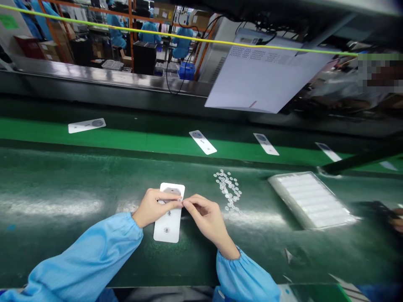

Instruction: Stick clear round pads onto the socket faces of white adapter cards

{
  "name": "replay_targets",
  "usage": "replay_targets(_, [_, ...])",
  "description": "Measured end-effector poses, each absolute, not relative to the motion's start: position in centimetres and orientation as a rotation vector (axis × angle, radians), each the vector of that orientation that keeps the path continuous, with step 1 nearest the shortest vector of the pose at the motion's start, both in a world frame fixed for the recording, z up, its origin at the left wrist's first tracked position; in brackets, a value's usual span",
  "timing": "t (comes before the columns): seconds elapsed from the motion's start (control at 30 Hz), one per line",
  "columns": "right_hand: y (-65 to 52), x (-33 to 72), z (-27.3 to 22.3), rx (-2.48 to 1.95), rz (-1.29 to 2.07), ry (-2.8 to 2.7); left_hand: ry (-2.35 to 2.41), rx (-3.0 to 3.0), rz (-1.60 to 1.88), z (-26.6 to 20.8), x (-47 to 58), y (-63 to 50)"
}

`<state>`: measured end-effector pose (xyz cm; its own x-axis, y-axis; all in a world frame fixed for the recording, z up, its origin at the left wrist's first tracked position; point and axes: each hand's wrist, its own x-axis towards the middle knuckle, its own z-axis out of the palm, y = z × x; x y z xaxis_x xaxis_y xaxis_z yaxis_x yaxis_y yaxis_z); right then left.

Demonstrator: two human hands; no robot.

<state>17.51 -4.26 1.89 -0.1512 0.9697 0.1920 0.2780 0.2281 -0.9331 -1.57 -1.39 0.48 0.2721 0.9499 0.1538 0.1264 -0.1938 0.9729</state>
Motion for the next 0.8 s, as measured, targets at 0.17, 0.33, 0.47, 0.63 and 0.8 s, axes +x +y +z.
replay_targets(0.17, [-4.04, 17.43, 1.92, -1.191, 1.208, -1.475, 1.023, 1.664, 1.095, 0.14, -1.50, -1.56])
replay_targets(0.33, [-3.90, 16.98, 1.96, -1.198, 1.276, -1.403, 1.033, 1.672, 1.081, 0.15, -1.51, -1.65])
replay_targets(0.47, [-3.86, 16.78, 1.77, -1.193, 1.274, -1.396, 1.018, 1.672, 1.097, 0.17, -1.51, -1.70])
replay_targets(0.63, [-3.98, 17.17, 1.88, -1.218, 1.249, -1.479, 0.976, 1.688, 1.101, -0.10, -1.48, -1.53])
replay_targets(0.8, [-4.20, 17.27, 2.23, -1.319, 1.072, -1.537, 1.006, 1.679, 1.089, -0.07, -1.42, -1.44])
